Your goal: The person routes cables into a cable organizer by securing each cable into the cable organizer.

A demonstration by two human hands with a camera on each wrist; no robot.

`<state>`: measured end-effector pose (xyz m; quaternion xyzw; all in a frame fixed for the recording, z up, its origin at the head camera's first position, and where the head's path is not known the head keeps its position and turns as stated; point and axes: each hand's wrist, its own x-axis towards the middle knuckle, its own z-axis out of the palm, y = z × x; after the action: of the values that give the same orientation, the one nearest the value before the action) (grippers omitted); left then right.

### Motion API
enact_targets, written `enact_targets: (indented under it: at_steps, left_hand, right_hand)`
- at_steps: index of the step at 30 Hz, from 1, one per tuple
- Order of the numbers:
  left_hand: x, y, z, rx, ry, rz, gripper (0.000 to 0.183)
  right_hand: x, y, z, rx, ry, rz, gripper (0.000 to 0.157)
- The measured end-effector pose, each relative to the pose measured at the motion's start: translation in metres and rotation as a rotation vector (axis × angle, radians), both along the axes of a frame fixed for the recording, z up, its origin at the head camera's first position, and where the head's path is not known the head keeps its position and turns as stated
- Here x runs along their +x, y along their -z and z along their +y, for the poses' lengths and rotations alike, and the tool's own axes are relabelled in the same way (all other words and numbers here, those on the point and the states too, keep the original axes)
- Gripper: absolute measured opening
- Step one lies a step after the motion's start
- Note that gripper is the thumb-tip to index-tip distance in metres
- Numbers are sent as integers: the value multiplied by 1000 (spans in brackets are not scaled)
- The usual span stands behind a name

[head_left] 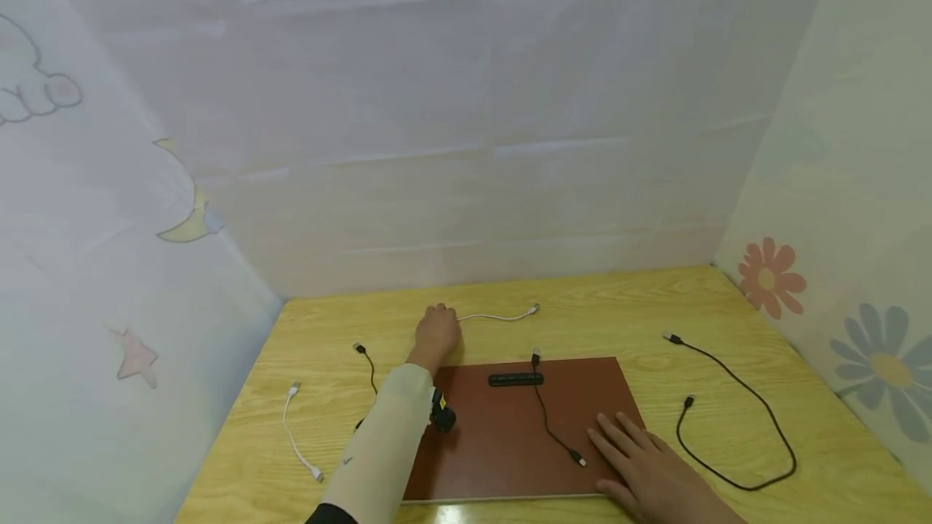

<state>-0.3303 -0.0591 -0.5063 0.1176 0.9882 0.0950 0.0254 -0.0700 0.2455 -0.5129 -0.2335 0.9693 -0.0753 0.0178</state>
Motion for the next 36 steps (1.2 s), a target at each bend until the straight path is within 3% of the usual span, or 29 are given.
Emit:
enact_targets:
  at_steps: [7, 13, 20, 29, 36]
  left_hand:
    - [-1, 0, -2, -26, -25, 1, 18]
    - [-3, 2, -6, -17, -40, 33, 11]
    - [-1, 4, -11, 10, -37, 14, 12]
    - [2, -5, -15, 124, -2, 27, 14]
    - [10, -15, -17, 250, 48, 33, 17]
  right_hand:
    - [0, 2, -2, -13, 10, -40, 67]
    - [-1, 3, -4, -18, 10, -46, 67]
    - [-1, 4, -4, -17, 4, -42, 68]
    - [-3, 3, -3, -21, 3, -43, 67]
    - [-2, 9, -2, 32, -21, 62, 63]
